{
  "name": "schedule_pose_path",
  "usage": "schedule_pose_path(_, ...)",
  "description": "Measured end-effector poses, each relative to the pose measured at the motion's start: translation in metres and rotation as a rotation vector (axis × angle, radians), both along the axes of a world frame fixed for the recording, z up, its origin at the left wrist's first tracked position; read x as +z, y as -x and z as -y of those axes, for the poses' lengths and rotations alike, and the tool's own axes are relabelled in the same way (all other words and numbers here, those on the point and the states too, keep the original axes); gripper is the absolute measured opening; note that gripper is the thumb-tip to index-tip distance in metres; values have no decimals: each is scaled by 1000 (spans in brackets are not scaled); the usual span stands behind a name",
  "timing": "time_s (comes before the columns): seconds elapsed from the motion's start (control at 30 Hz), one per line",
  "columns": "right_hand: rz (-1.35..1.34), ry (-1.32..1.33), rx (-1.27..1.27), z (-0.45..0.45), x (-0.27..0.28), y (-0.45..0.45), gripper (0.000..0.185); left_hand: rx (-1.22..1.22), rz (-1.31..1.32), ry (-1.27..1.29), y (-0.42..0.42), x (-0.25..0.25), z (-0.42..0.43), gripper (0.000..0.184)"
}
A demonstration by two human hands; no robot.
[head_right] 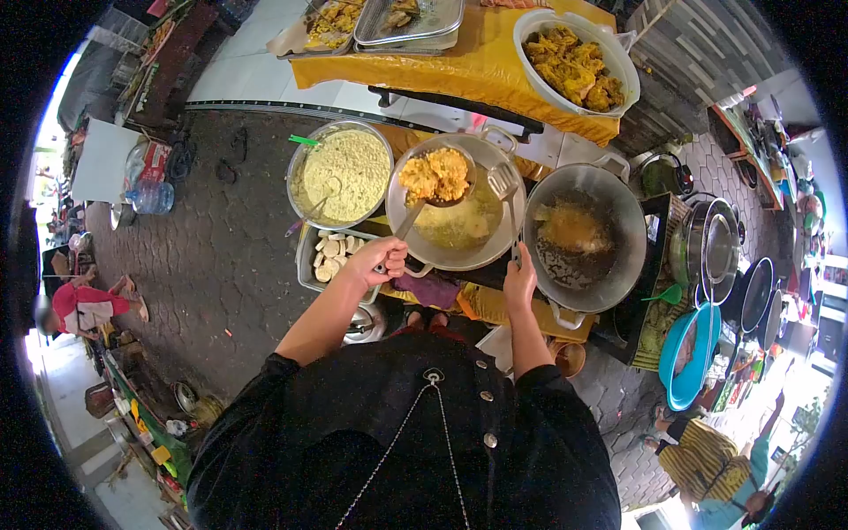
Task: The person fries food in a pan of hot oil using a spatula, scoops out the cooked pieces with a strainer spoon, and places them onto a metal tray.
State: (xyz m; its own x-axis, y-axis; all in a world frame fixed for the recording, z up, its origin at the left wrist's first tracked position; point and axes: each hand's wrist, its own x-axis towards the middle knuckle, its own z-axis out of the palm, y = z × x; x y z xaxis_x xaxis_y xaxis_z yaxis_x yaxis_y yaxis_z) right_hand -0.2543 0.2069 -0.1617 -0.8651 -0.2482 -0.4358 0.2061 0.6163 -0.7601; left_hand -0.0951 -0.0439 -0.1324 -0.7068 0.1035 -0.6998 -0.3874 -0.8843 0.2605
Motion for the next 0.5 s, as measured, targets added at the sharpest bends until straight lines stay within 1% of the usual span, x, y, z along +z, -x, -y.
schedule_pose_path(0.03, 4, 3, -2, 1, -2, 0, 46, 9, -65, 11, -2, 11, 1, 21)
schedule_pose_path(0.1, 14, -138, 126, 4, -6, 0, 45, 17, -65, 61, -4, 31, 5, 20)
schedule_pose_path(0.13, 119, -132, 77, 9, -6, -2, 44, 16, -112, 85, -5, 39, 8, 20)
schedule_pose_path(0.17, 122, -129, 76, 11, -14, -4, 44, 16, -159, 107, -7, 48, 9, 20)
schedule_pose_path(0.2, 98, -117, 109, 14, -27, -7, 44, 24, -126, 156, -6, 68, 8, 21)
schedule_pose_path(0.23, 74, -105, 142, 19, -29, -8, 44, 23, -125, 159, -7, 74, 9, 21)
schedule_pose_path(0.27, 125, -96, 130, 25, -31, -10, 44, 33, -146, 166, -8, 79, 10, 22)
schedule_pose_path(0.3, 126, -94, 130, 37, -19, -10, 44, 43, -167, 172, -9, 83, 10, 23)
schedule_pose_path(0.37, 276, -265, 184, 58, 4, -8, 44, 42, -164, 193, -10, 94, 10, 24)
schedule_pose_path(0.4, 189, -219, 272, 58, -16, -6, 44, 42, -176, 195, -11, 97, 10, 24)
schedule_pose_path(0.43, 190, -217, 272, 62, -22, -7, 44, 41, -188, 197, -12, 100, 10, 25)
schedule_pose_path(0.5, 24, -270, 443, 68, -27, -8, 45, 40, -168, 210, -13, 107, 10, 25)
